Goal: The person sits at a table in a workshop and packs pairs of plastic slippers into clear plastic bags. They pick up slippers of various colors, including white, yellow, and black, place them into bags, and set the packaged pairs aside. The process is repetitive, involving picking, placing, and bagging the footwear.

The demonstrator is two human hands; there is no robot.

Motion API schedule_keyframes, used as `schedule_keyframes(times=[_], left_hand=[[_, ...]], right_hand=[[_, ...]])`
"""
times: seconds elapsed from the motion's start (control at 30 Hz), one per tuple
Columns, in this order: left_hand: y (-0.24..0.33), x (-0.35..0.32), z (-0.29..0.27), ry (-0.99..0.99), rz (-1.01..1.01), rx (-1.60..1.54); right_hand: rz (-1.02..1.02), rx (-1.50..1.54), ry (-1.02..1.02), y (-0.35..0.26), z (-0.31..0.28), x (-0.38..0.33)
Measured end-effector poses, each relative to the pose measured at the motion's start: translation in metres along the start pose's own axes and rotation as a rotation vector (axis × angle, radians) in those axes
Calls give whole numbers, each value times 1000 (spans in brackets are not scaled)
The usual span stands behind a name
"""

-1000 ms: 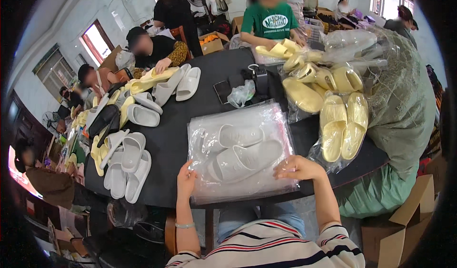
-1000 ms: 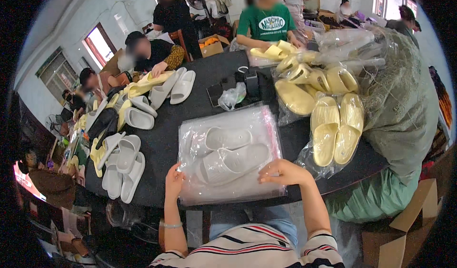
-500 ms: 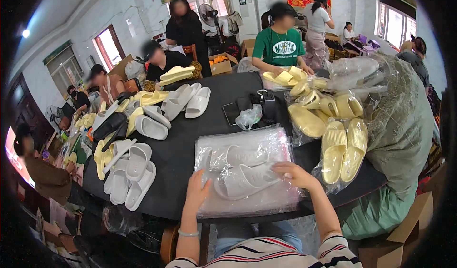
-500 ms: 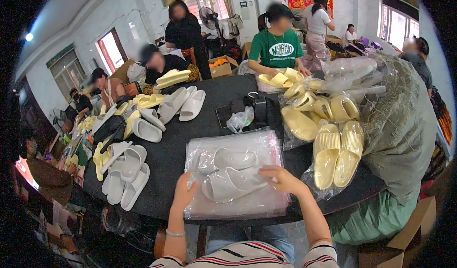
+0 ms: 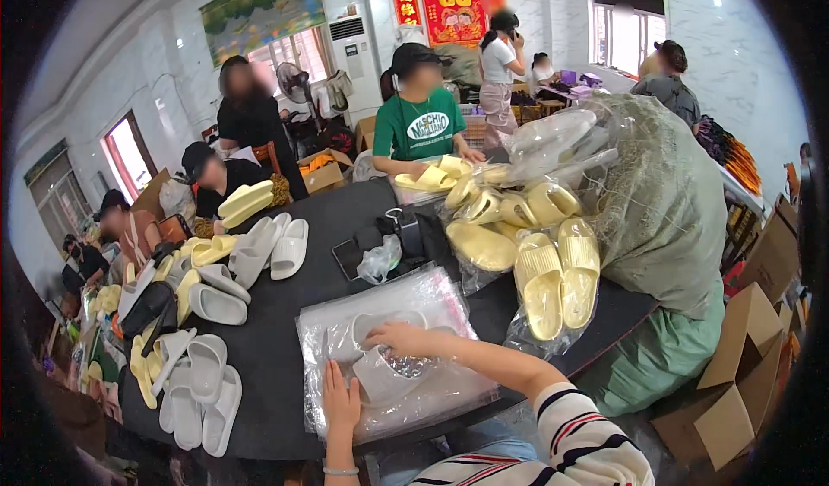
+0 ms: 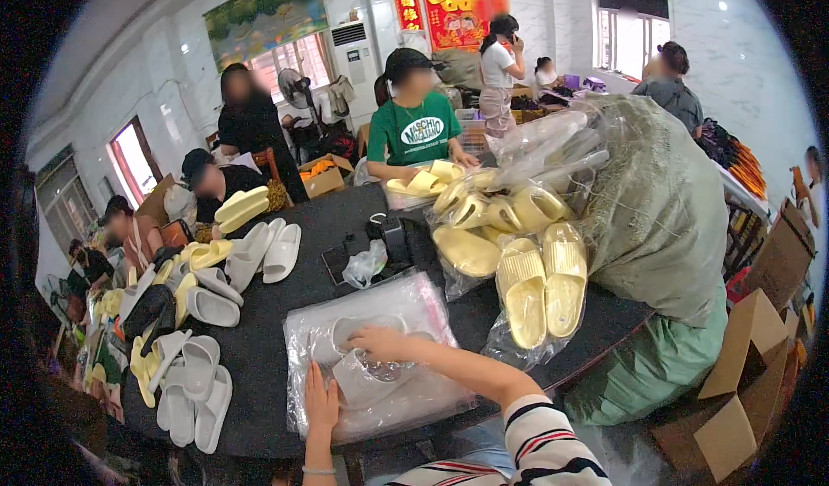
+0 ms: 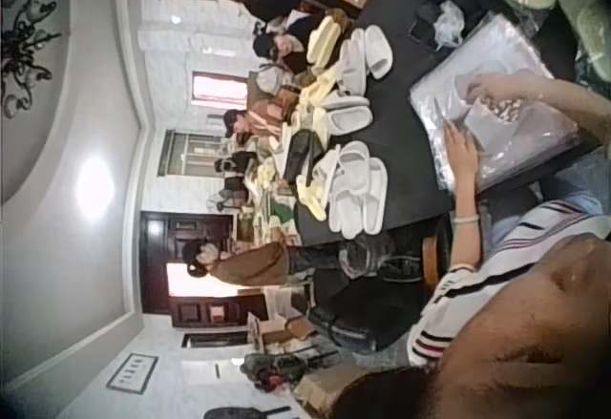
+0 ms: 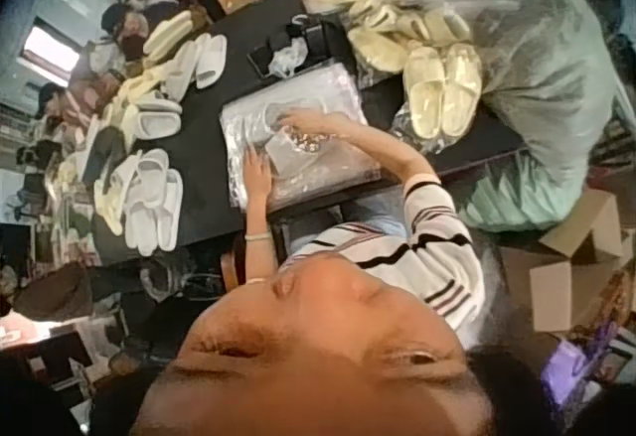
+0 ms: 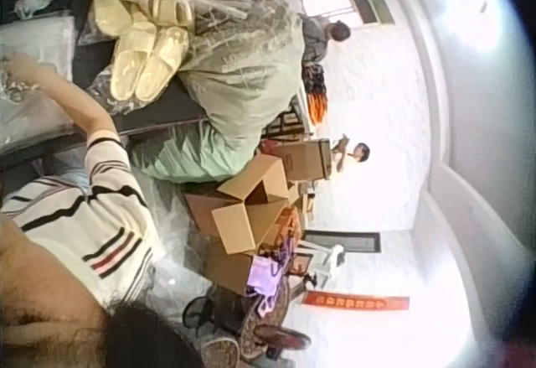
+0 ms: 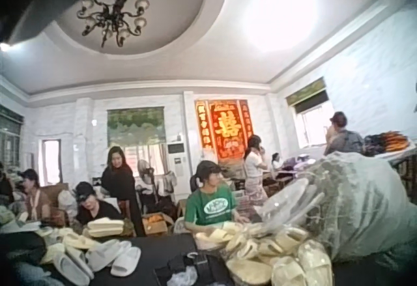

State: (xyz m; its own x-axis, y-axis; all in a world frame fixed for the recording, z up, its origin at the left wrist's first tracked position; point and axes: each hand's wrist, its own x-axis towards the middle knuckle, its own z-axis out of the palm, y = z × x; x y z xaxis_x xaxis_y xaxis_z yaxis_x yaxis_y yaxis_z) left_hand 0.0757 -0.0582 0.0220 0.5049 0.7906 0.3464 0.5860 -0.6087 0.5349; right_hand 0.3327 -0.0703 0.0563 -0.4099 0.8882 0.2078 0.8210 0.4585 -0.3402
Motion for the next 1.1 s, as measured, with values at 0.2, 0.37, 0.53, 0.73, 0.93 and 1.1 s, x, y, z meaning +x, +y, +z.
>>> schedule_keyframes(times=[0.2, 0.37, 0.53, 0.73, 0.93, 1.1], left_hand=[[-13, 0, 3, 42, -14, -12], [-19, -5, 9, 11, 5, 44], [-11, 0, 8, -35, 1, 65], [-12, -1, 4, -17, 26, 44], [-13, -3, 3, 4, -38, 51], [-11, -1, 9, -2, -57, 187]], right_hand=[[184, 56, 19, -16, -20, -10], [320, 120, -92, -2, -44, -37], [142, 199, 64, -12, -18, -33], [119, -95, 79, -30, -6, -3], [162, -35, 235, -20, -22, -33], [312, 24, 469, 7, -56, -102]])
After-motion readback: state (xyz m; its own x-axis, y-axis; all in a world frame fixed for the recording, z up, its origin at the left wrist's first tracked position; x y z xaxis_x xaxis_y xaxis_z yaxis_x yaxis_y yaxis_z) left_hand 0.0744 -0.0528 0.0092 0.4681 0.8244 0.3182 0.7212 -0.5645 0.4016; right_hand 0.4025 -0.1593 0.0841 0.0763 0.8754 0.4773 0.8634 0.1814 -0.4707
